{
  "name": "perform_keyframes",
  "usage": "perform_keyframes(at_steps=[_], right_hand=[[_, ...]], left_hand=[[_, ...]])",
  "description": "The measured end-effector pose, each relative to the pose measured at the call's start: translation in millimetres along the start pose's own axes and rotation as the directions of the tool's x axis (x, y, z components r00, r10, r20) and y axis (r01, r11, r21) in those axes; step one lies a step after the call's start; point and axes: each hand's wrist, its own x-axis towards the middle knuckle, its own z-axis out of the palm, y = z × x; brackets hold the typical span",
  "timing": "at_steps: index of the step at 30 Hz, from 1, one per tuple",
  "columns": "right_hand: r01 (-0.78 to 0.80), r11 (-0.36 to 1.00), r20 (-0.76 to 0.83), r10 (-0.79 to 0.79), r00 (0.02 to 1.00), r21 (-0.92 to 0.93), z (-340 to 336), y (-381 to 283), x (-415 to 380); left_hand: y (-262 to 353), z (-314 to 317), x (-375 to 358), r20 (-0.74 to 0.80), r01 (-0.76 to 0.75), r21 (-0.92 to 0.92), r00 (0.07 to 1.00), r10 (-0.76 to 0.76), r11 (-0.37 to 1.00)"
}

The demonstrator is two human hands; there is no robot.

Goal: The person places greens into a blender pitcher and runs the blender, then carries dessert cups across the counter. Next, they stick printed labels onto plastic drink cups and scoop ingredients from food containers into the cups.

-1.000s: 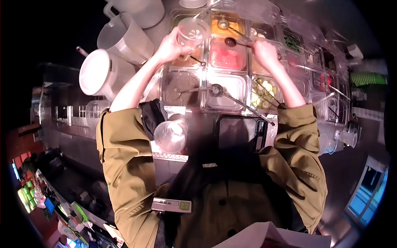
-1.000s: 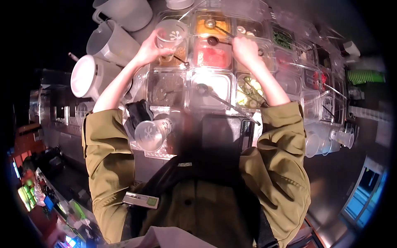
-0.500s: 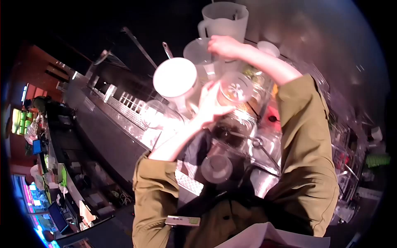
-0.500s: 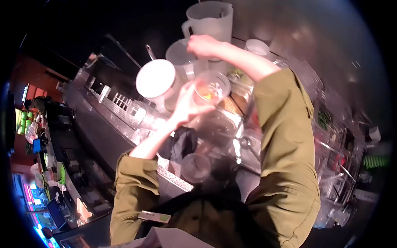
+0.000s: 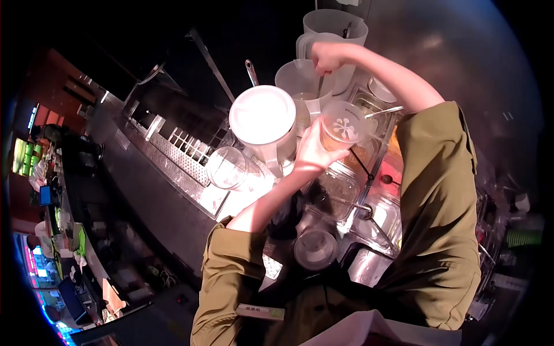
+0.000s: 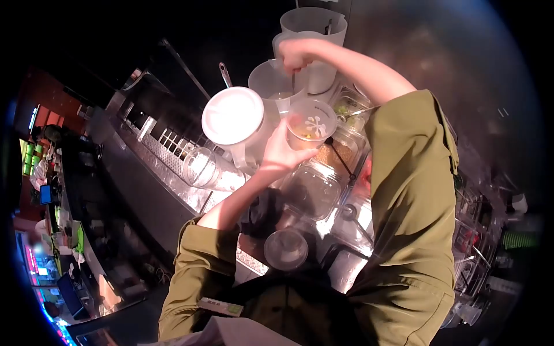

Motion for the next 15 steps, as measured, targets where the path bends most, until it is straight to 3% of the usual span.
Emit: perform_keyframes(at_steps=[2, 4, 7, 10, 13, 15], right_hand=[[0.044, 0.999, -0.112, -0.041, 0.993, 0.031, -23, 0, -19], [0.113, 0.992, -0.149, -0.122, 0.981, -0.063, -38, -17, -49], [0.286, 0.931, -0.302, -0.346, 0.888, -0.227, -35, -8, -60], [0.242, 0.958, -0.411, -0.285, 0.866, -0.155, -28, 5, -62], [0.117, 0.977, -0.351, -0.048, 0.935, 0.177, -24, 11, -68], [0.046, 0.96, -0.34, 0.053, 0.939, 0.278, -27, 10, -70]], left_hand=[[-1, 5, 2, 0.025, 0.03, -0.041, 0.999, -0.029, 0.999], [2, 9, 6, 0.028, 0.04, -0.088, 0.999, -0.038, 0.995], [-4, 20, 17, -0.039, -0.038, -0.16, 0.999, 0.032, 0.986], [-5, 25, 21, -0.05, -0.003, -0.181, 0.999, -0.006, 0.984], [-1, 25, 20, -0.052, 0.011, -0.137, 0.998, -0.018, 0.991], [0, 24, 21, -0.05, -0.005, -0.138, 0.999, -0.002, 0.99]])
